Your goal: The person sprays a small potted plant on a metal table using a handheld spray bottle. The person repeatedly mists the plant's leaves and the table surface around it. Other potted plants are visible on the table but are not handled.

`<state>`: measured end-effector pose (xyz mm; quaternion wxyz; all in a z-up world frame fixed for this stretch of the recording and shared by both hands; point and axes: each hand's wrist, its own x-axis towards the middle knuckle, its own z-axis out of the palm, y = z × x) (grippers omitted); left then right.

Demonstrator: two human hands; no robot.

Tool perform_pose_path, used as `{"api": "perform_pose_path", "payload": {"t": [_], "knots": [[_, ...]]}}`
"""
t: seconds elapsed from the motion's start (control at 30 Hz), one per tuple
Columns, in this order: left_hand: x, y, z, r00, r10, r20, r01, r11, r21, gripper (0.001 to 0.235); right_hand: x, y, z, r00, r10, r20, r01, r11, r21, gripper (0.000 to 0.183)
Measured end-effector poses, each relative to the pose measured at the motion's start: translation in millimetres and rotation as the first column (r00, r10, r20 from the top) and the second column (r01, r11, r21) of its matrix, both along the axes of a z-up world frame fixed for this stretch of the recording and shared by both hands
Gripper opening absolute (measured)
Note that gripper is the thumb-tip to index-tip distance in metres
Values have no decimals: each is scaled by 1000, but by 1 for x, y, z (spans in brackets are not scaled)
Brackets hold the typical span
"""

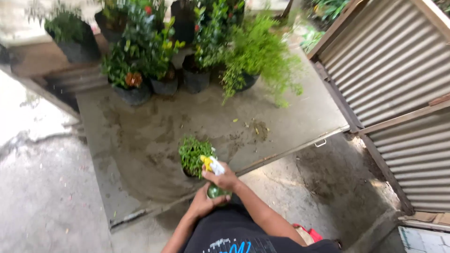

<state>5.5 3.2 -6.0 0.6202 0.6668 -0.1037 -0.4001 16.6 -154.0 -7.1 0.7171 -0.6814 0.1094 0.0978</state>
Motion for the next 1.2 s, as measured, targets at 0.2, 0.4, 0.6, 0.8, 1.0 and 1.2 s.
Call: {"api": "perform_pose_path", "payload": {"t": [0.2, 0.4, 0.6, 0.8, 1.0, 1.2], "knots": [[-10, 8, -35, 995, -2, 95, 5, 999, -32, 74, -9, 8, 9, 998, 39, 41, -28, 967, -253, 20], [-3, -1, -14, 995, -19, 95, 18, 1000, 15, 85, -7, 7, 62, 970, 61, 235, 29, 933, -358, 19], [-1, -1, 22, 998, -2, 56, 6, 998, -58, 91, -13, 4, 58, 974, 114, 196, -12, 889, -458, 24], [-3, -9, 27, 999, -1, -45, -3, 996, -89, 80, -11, -3, 65, 978, 151, 143, -71, 889, -452, 25], [-7, -22, 21, 997, -45, -58, 40, 996, -76, 69, -13, -12, 64, 974, 214, 71, -159, 875, -457, 26], [-4, -31, 34, 997, 34, -75, -38, 998, -54, 82, -8, -24, 68, 968, 245, 51, -201, 883, -424, 26]]}}
